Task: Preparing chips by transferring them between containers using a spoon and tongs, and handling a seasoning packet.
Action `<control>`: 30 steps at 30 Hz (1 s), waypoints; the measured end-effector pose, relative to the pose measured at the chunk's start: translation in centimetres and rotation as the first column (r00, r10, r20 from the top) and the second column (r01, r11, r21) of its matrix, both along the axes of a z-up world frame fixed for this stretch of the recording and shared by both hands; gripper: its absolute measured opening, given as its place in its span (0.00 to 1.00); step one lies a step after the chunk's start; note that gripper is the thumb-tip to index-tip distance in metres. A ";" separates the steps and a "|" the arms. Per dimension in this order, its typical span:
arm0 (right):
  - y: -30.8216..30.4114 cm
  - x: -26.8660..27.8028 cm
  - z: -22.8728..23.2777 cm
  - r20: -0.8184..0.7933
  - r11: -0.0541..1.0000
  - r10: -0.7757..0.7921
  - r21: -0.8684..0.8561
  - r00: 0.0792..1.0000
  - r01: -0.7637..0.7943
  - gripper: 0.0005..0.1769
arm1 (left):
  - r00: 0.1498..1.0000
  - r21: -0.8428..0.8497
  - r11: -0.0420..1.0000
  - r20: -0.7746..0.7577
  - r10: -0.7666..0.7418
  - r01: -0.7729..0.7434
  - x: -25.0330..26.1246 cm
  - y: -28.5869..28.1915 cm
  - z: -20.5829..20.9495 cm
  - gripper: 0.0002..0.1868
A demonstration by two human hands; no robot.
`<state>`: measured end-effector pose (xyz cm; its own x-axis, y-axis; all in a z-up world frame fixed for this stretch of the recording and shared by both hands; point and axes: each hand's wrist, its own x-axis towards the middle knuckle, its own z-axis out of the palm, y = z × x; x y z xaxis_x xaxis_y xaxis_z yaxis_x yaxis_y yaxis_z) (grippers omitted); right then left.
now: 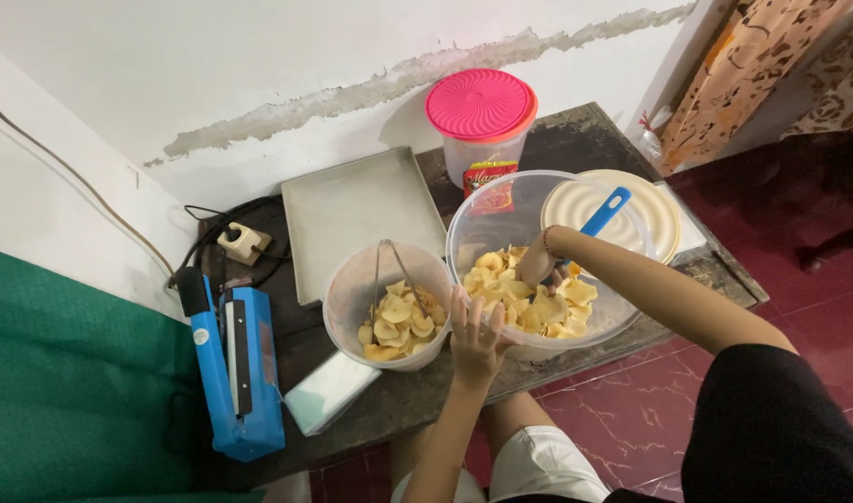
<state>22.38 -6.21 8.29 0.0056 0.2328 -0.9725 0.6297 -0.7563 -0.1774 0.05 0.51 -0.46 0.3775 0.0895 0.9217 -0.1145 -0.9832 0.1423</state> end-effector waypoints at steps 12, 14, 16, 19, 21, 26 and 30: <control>-0.3 2.2 -3.8 -0.032 0.997 -0.070 0.010 0.997 0.071 0.19 | 0.999 -0.001 1.000 0.036 -0.029 0.029 0.4 0.2 -0.6 0.36; -0.1 1.6 -2.1 -0.038 0.997 -0.075 0.013 0.996 0.075 0.19 | 0.999 -0.001 1.000 0.041 -0.029 0.029 0.3 0.1 -0.1 0.35; -0.1 1.3 -1.2 -0.046 0.997 -0.080 0.015 0.996 0.080 0.19 | 0.999 -0.002 1.000 0.045 -0.029 0.029 0.3 0.1 0.1 0.35; -0.2 1.0 -0.7 -0.045 0.994 -0.110 0.008 0.993 0.111 0.21 | 0.998 0.009 1.000 0.054 -0.012 0.012 0.3 0.1 0.0 0.36; -0.2 0.6 0.1 -0.017 0.981 -0.190 0.021 0.982 0.191 0.21 | 0.998 0.015 1.000 0.053 -0.023 0.022 0.2 0.2 0.2 0.35; -0.4 1.7 -1.1 -0.021 0.990 -0.141 0.029 0.990 0.141 0.18 | 0.998 0.011 0.999 0.057 -0.036 0.035 0.1 0.2 0.3 0.35; -0.5 1.2 0.4 0.015 0.990 -0.139 0.023 0.990 0.139 0.18 | 0.998 -0.012 0.999 0.043 -0.045 0.046 0.0 0.1 0.2 0.35</control>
<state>23.57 -6.71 8.68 0.0553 0.2496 -0.9668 0.5217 -0.8328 -0.1852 0.05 0.60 -0.28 0.3415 0.0853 0.9360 -0.1656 -0.9748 0.1492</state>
